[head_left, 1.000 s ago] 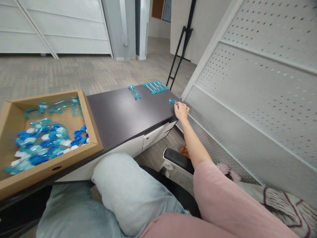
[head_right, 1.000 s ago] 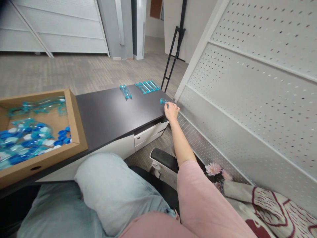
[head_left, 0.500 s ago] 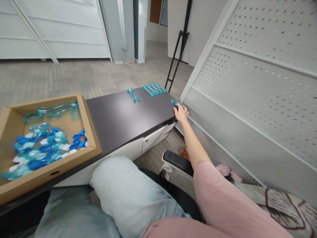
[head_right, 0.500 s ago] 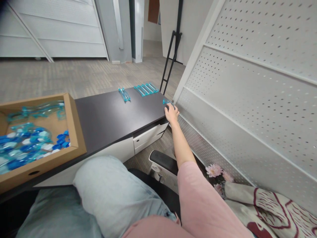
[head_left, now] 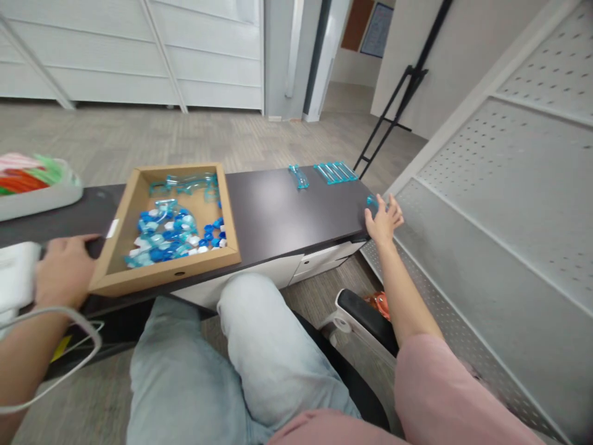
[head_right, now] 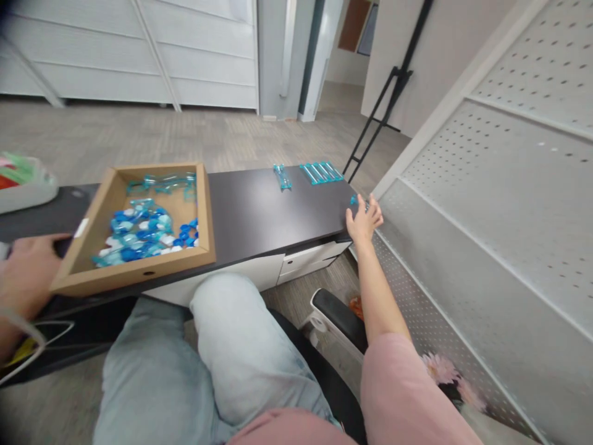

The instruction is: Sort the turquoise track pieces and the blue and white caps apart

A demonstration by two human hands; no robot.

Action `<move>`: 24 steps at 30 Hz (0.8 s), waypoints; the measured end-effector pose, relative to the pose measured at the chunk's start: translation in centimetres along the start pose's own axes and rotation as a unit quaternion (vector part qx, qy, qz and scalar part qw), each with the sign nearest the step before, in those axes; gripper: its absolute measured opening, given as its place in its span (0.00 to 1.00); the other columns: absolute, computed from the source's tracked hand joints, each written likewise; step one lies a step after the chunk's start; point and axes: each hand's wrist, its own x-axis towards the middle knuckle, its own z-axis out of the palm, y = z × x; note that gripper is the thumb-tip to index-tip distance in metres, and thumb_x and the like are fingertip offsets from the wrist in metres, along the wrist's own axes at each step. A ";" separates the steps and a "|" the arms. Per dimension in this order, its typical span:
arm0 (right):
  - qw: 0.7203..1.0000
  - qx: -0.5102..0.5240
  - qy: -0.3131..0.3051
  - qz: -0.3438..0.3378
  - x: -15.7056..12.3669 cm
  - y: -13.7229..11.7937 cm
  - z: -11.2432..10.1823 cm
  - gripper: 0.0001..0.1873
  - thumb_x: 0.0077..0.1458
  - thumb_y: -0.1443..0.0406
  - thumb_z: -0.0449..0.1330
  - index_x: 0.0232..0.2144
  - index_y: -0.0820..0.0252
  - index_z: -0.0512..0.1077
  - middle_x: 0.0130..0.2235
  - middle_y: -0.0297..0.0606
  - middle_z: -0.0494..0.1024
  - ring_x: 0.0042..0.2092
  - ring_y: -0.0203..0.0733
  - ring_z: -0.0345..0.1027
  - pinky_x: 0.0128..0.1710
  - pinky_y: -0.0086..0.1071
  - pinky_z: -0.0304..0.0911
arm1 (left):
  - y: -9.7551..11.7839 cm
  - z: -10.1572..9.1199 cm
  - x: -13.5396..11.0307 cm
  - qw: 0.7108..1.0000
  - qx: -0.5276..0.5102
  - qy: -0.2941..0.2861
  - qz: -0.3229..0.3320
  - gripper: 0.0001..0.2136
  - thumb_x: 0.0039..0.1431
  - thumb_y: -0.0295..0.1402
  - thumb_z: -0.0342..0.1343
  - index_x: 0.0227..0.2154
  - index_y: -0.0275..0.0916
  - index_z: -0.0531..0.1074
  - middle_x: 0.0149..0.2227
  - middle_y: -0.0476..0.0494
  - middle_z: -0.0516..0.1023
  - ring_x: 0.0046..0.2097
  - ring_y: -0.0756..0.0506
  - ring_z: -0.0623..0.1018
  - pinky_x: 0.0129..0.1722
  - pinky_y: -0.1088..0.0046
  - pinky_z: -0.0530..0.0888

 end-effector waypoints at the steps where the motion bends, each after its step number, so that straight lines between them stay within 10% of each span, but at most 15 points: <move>1: 1.000 0.006 0.014 -0.015 0.2 -0.7 -0.1 0.37 0.71 0.57 0.61 0.78 0.54 0.75 0.85 0.67 0.61 0.80 0.74 0.53 0.73 0.71 0.55 | -1.0 0.4 -0.1 0.998 -0.035 0.055 -0.025 0.50 0.59 0.75 0.44 0.81 0.60 0.63 0.82 0.42 0.70 0.84 0.21 0.60 0.83 0.37 0.63; 9: 0.966 0.117 -0.022 -0.231 -1.4 -10.4 -1.5 0.32 0.70 0.51 0.62 0.72 0.52 0.77 0.79 0.62 0.68 0.75 0.71 0.66 0.71 0.68 0.63 | -1.7 2.2 1.5 0.987 -0.035 0.149 -0.045 0.29 0.78 0.44 0.48 0.72 0.32 0.74 0.74 0.24 0.73 0.73 0.28 0.76 0.78 0.47 0.72; 19: 0.728 0.263 -0.317 -0.549 -10.9 -35.9 -1.4 0.21 0.81 0.55 0.62 0.69 0.47 0.80 0.64 0.46 0.85 0.64 0.60 0.77 0.69 0.53 0.63 | -2.0 2.7 1.4 0.979 -0.058 0.196 -0.015 0.23 0.75 0.39 0.55 0.67 0.36 0.79 0.69 0.23 0.77 0.70 0.25 0.78 0.73 0.47 0.74; 24: 0.722 0.178 -0.340 -0.576 -13.9 -41.2 2.1 0.20 0.76 0.60 0.69 0.67 0.47 0.82 0.70 0.48 0.81 0.70 0.63 0.76 0.69 0.54 0.66 | -2.3 3.2 1.9 0.976 -0.066 0.208 -0.014 0.23 0.75 0.40 0.55 0.66 0.39 0.80 0.68 0.24 0.77 0.69 0.25 0.79 0.72 0.47 0.75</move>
